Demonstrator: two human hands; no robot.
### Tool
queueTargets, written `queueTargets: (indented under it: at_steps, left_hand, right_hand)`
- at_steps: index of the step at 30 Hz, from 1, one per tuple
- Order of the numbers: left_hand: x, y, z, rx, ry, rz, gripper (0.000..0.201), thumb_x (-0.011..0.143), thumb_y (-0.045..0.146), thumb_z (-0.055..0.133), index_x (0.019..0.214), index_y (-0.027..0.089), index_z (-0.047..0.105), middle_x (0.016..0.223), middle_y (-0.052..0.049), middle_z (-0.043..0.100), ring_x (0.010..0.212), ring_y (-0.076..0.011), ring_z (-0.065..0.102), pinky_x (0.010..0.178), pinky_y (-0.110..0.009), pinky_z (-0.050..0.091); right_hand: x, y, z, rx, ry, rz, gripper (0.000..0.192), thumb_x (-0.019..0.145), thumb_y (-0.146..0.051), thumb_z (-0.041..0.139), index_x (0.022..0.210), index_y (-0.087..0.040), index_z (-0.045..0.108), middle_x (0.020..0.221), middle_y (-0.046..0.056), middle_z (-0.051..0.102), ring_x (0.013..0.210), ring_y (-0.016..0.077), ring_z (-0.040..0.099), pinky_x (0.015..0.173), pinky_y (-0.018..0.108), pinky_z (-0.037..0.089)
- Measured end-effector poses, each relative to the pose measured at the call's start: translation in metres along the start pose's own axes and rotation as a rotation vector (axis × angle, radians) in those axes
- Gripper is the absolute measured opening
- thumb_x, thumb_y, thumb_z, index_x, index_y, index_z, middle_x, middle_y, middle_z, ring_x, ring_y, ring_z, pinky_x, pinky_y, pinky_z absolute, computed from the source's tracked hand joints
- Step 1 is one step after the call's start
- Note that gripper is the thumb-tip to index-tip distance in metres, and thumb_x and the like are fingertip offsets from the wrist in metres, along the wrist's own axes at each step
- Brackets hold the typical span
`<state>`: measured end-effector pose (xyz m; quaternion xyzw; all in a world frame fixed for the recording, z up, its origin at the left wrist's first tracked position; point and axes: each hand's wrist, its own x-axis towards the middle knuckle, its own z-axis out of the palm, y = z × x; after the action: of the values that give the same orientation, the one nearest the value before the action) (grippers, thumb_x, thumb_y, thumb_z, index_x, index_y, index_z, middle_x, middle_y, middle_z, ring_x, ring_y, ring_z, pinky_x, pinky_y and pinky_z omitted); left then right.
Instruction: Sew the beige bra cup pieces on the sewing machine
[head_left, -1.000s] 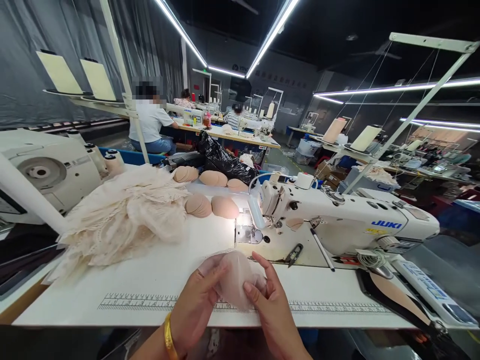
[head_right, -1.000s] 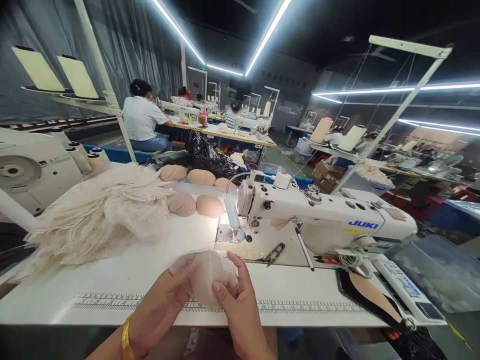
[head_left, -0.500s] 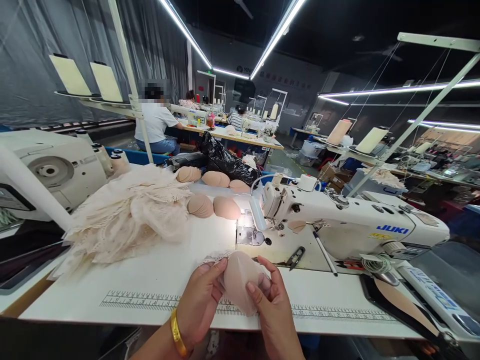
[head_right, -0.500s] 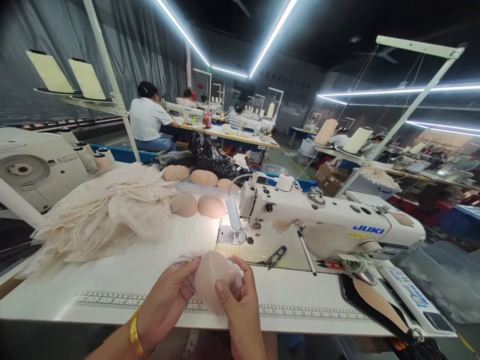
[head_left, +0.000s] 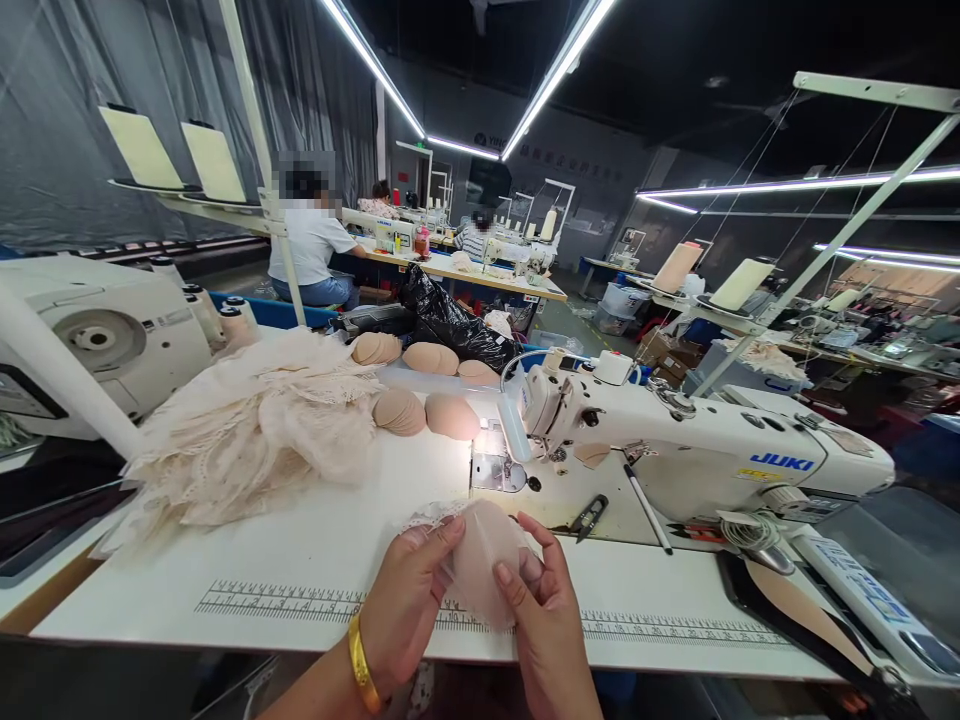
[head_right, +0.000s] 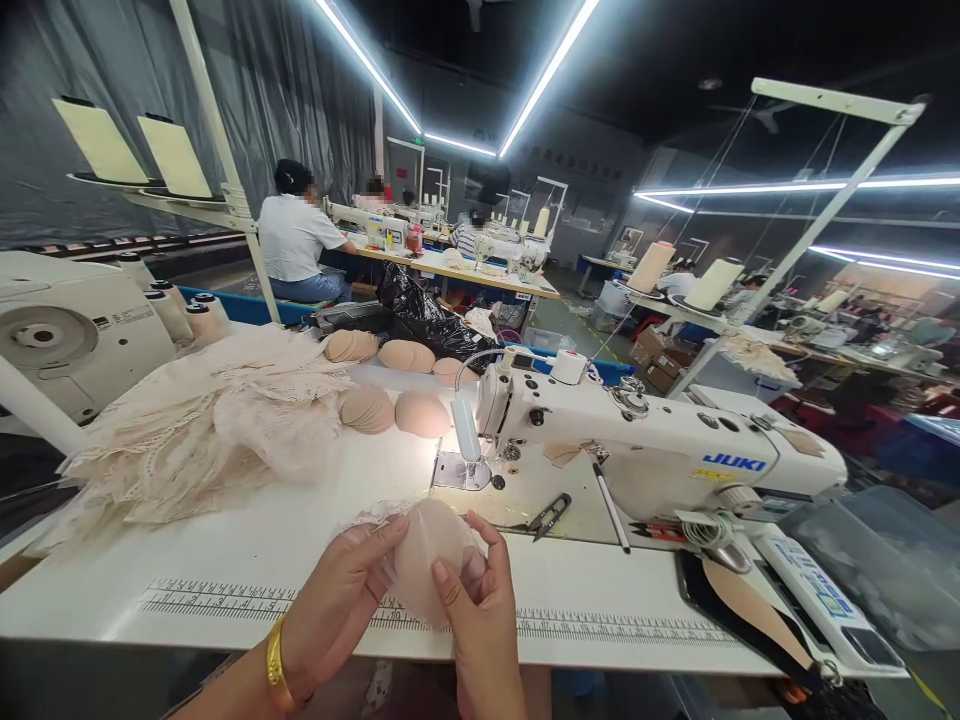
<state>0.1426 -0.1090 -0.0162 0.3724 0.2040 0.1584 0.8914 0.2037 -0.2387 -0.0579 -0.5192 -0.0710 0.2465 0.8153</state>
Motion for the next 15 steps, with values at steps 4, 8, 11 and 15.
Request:
queueTargets:
  at_steps: [4,8,11,15]
  left_hand:
    - [0.001,0.002,0.001,-0.022,-0.064,-0.03,0.045,0.077,0.051,0.093,0.097,0.012,0.083,0.102,-0.014,0.08,0.101,-0.0305,0.072,0.084,-0.033,0.058]
    - [0.006,0.001,0.003,-0.023,-0.079,-0.127,0.045,0.074,0.047,0.095,0.101,0.015,0.081,0.102,-0.013,0.079,0.095,-0.0278,0.071,0.076,-0.032,0.058]
    - [0.012,0.006,0.004,-0.004,-0.039,-0.207,0.044,0.07,0.046,0.097,0.096,0.016,0.08,0.099,-0.012,0.077,0.09,-0.0271,0.07,0.073,-0.034,0.059]
    - [0.015,0.03,-0.002,0.161,-0.184,-0.173,0.038,0.083,0.055,0.085,0.101,0.021,0.082,0.104,-0.009,0.078,0.096,-0.0269,0.07,0.083,-0.036,0.059]
  right_hand:
    - [0.0,0.0,0.001,-0.009,0.01,-0.011,0.086,0.076,-0.051,0.095,0.145,-0.029,0.048,0.118,0.007,0.075,0.104,0.0261,0.072,0.091,0.038,0.059]
    - [0.0,0.002,0.002,-0.031,0.008,-0.037,0.085,0.076,-0.052,0.093,0.145,-0.029,0.049,0.113,0.005,0.075,0.106,0.0273,0.072,0.095,0.04,0.058]
    - [0.0,0.003,-0.005,-0.041,-0.039,-0.035,0.094,0.072,-0.05,0.096,0.149,-0.029,0.047,0.098,0.002,0.073,0.095,0.0255,0.072,0.085,0.037,0.058]
    - [0.005,-0.014,-0.029,-0.177,-0.238,0.008,0.105,0.074,-0.037,0.095,0.161,-0.03,0.037,0.08,-0.005,0.065,0.075,0.0178,0.064,0.077,0.032,0.051]
